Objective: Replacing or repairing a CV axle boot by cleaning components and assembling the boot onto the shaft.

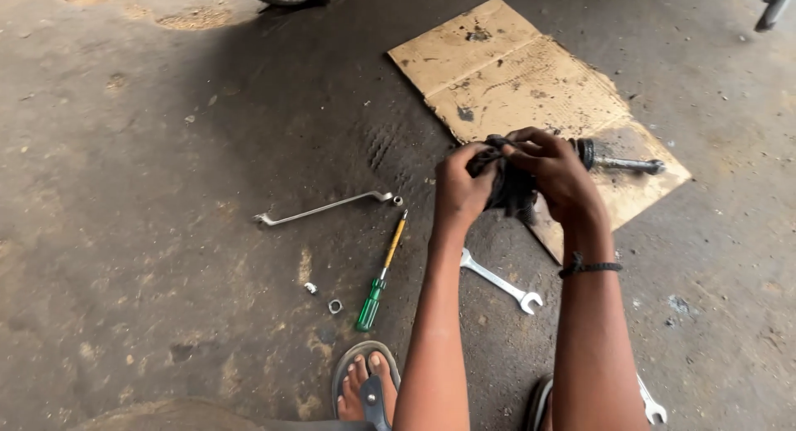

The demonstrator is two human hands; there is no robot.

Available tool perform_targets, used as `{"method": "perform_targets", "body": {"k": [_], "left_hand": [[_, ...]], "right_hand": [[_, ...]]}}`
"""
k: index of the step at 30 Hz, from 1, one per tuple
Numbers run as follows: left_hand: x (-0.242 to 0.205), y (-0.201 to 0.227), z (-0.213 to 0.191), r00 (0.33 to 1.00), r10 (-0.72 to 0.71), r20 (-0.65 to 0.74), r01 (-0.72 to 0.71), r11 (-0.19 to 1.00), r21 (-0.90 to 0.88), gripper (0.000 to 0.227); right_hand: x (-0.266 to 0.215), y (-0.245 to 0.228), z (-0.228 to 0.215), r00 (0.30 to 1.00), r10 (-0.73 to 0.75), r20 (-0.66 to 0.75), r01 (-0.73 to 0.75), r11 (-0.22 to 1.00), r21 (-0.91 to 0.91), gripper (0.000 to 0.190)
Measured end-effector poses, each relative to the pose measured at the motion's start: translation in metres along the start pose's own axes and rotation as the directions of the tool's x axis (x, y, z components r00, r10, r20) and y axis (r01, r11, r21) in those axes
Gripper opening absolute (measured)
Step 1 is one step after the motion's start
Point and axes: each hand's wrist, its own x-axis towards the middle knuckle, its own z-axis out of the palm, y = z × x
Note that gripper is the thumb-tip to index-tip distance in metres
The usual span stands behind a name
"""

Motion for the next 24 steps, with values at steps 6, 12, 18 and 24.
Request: {"method": "perform_targets", "body": {"k": [6, 12, 18, 24], "left_hand": [[-0.006, -0.027, 0.012, 0.954, -0.279, 0.113, 0.282, 0.696, -0.660, 0.024], [-0.004, -0.011, 0.016, 0.857, -0.503, 0.111, 0.164, 0.063, -0.984, 0.021], [0.003, 0.005, 0.000, 0.919, -0.386, -0.073, 0.201, 0.620, -0.759, 0.019], [0.002, 0.000, -0.002, 0.923, -0.365, -0.119, 0.198, 0.718, -0.668, 0.031]], "right_hand": [[0.021, 0.041, 0.006, 0.995, -0.062, 0.075, 0.015, 0.863, 0.505, 0.009], [0.015, 0.024, 0.032, 0.979, 0.100, -0.177, -0.009, 0.891, 0.454, 0.009], [-0.007, -0.014, 0.030, 0.999, 0.003, -0.054, 0.023, 0.881, 0.473, 0.019], [-0.023, -0.034, 0.046, 0.997, -0.078, -0.014, 0.078, 0.997, -0.029, 0.022]]}}
